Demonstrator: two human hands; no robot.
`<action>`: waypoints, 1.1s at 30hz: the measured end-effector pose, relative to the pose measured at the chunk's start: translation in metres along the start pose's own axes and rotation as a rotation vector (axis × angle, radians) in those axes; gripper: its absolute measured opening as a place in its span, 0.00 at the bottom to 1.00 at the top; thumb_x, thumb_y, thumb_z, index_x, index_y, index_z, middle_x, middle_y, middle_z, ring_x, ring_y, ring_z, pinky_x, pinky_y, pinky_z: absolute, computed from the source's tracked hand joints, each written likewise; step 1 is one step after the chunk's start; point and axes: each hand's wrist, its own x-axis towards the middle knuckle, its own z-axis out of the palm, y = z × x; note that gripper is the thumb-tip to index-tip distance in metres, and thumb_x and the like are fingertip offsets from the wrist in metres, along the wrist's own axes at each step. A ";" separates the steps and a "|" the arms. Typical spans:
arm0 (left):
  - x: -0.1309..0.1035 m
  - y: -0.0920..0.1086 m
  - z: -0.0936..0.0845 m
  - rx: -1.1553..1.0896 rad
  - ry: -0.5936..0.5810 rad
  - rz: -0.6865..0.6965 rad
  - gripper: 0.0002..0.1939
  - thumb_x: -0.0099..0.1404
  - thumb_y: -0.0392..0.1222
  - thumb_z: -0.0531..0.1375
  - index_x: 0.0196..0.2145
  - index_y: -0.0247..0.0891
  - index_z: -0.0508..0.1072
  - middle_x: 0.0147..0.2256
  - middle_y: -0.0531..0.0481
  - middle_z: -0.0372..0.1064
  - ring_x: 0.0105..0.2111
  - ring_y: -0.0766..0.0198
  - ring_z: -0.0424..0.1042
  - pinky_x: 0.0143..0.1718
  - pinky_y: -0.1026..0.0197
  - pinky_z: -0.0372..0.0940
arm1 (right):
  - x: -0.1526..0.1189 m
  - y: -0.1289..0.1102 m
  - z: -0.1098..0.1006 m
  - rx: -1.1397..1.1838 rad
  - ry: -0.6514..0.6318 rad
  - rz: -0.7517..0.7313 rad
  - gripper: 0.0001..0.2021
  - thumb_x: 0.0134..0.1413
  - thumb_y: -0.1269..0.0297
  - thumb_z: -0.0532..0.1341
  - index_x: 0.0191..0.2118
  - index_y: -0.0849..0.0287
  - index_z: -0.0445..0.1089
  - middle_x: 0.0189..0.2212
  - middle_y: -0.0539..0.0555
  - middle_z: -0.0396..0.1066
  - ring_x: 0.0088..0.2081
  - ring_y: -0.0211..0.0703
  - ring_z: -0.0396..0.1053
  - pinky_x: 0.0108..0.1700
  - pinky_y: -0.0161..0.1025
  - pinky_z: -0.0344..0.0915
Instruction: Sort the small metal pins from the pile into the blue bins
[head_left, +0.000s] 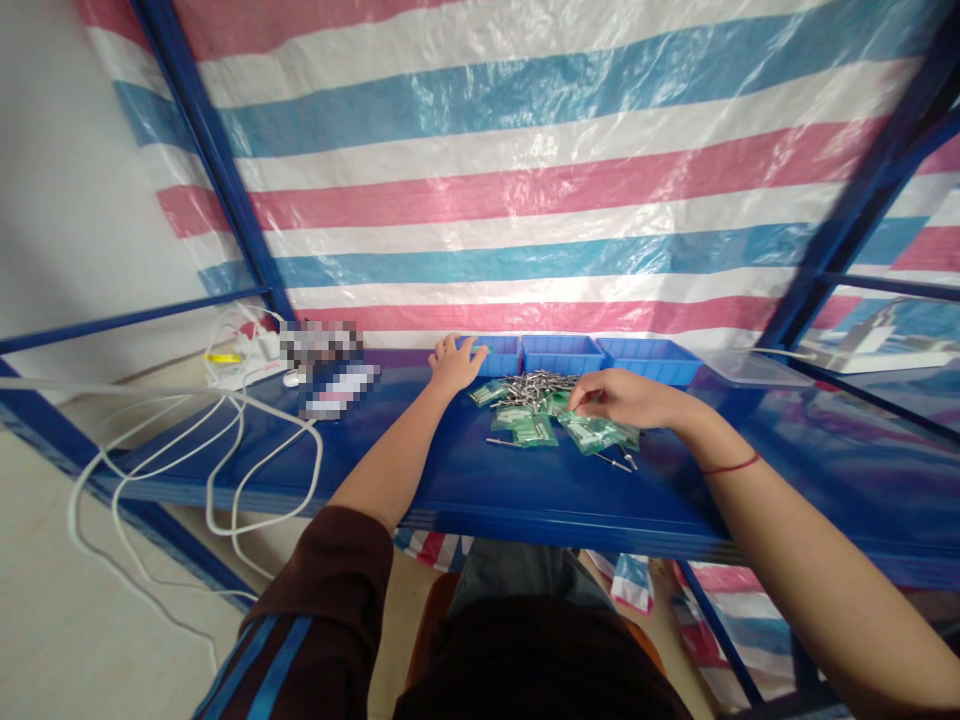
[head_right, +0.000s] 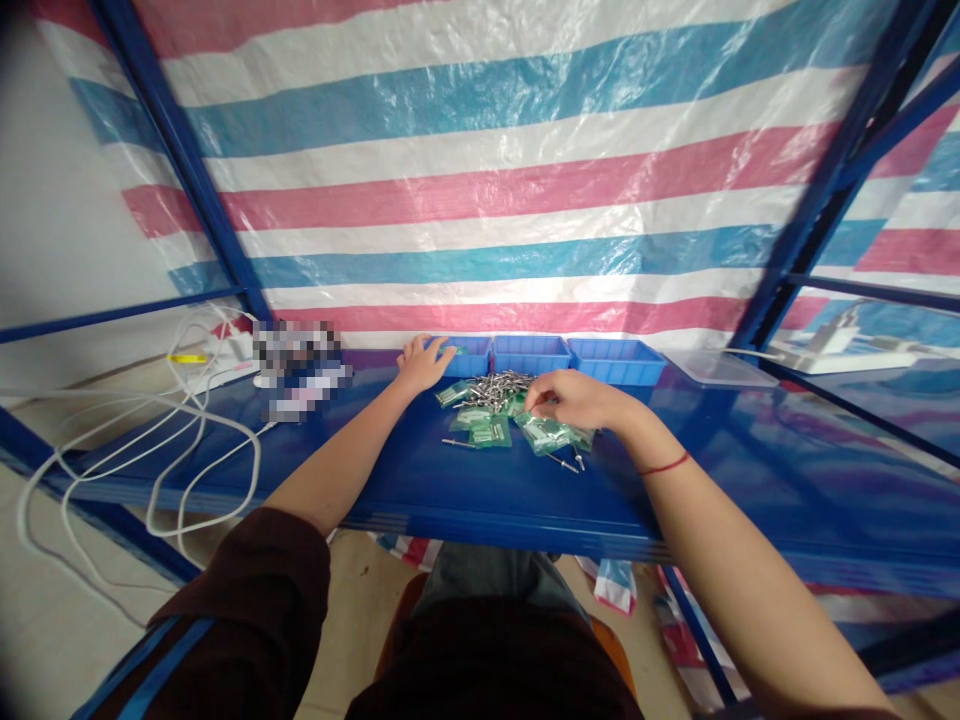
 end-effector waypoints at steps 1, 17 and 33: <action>-0.001 0.004 -0.002 -0.009 0.031 0.024 0.24 0.63 0.58 0.48 0.53 0.49 0.66 0.58 0.42 0.55 0.58 0.44 0.51 0.54 0.39 0.50 | -0.001 0.000 -0.003 0.027 0.052 -0.004 0.09 0.48 0.60 0.58 0.30 0.59 0.72 0.30 0.55 0.73 0.32 0.43 0.69 0.34 0.41 0.66; -0.057 0.093 0.003 -0.844 -0.246 0.333 0.15 0.61 0.51 0.55 0.34 0.34 0.70 0.26 0.52 0.67 0.26 0.67 0.66 0.29 0.64 0.61 | 0.011 -0.012 0.011 0.586 0.528 0.030 0.17 0.40 0.54 0.66 0.35 0.60 0.68 0.31 0.52 0.69 0.28 0.38 0.68 0.29 0.39 0.70; -0.051 0.096 -0.012 -1.209 -0.643 -0.141 0.32 0.62 0.65 0.46 0.41 0.32 0.72 0.34 0.41 0.72 0.24 0.69 0.66 0.22 0.67 0.58 | 0.014 -0.005 0.016 0.023 0.941 -0.174 0.08 0.49 0.61 0.60 0.30 0.58 0.75 0.32 0.57 0.71 0.33 0.45 0.70 0.33 0.43 0.69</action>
